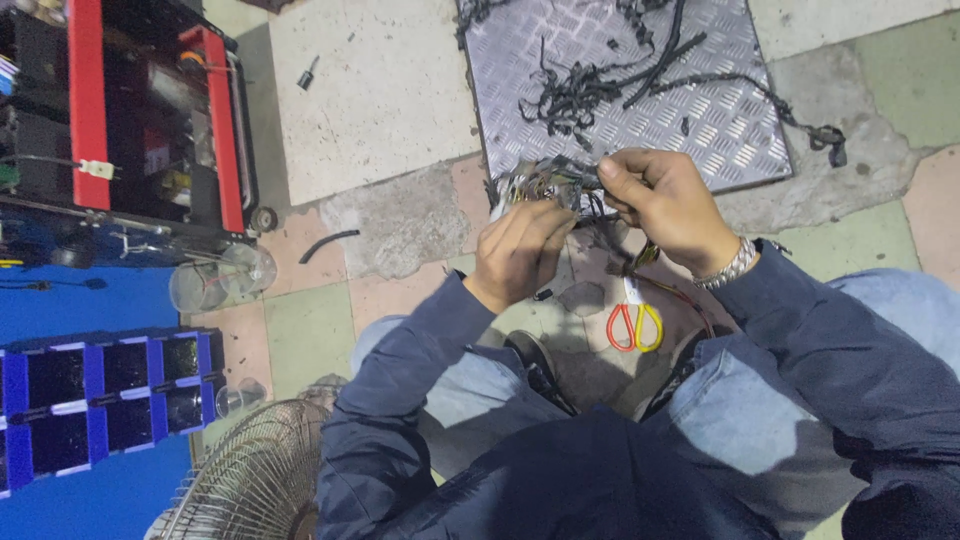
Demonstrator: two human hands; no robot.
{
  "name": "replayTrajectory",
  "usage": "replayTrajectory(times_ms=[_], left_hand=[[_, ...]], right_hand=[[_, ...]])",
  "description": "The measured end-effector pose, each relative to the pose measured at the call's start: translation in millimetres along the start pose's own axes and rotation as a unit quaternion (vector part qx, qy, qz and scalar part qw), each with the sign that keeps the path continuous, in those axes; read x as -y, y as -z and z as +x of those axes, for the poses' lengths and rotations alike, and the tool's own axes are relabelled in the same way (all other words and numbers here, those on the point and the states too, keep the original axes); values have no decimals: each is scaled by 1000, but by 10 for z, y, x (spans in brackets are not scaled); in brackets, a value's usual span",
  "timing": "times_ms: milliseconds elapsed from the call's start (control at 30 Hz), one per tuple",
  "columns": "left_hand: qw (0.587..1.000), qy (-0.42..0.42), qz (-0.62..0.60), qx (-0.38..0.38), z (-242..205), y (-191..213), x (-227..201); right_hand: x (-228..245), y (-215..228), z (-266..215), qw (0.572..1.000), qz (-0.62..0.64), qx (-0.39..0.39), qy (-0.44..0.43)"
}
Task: The person sits on the floor and uses scissors to cut the black insulation and ties from a bundle of multi-colored wires. They repeatedly trim the outer sheathing and separate the individual wires, placing the cut pieces onto a metal plate nearby.
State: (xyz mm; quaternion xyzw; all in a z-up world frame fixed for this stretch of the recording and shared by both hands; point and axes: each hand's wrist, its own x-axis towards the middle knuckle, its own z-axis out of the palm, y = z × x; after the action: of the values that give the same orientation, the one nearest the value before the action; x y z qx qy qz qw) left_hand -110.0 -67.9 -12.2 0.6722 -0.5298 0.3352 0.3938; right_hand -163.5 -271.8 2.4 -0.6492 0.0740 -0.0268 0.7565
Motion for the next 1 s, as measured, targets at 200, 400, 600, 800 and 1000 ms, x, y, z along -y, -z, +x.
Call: replayTrajectory(times_ms=[200,400,600,800,1000], left_hand=[[786,511,-343,57,471,179,-289],[744,492,-452,-12,-26,-42,93],[738,462,-491,-35,-117,-168,121],[900,260,-349,-9,153,-27,196],[930,175,-318,54,415,135,122]], right_hand=[[277,-154,-213,960,-224,26,167],[333,-242,-244,939,-268,15,215],[92,-125,-186,883,-341,-38,320],[97,-125,-203,976,-128,7,173],[83,-148,-272,975,209,67,18]])
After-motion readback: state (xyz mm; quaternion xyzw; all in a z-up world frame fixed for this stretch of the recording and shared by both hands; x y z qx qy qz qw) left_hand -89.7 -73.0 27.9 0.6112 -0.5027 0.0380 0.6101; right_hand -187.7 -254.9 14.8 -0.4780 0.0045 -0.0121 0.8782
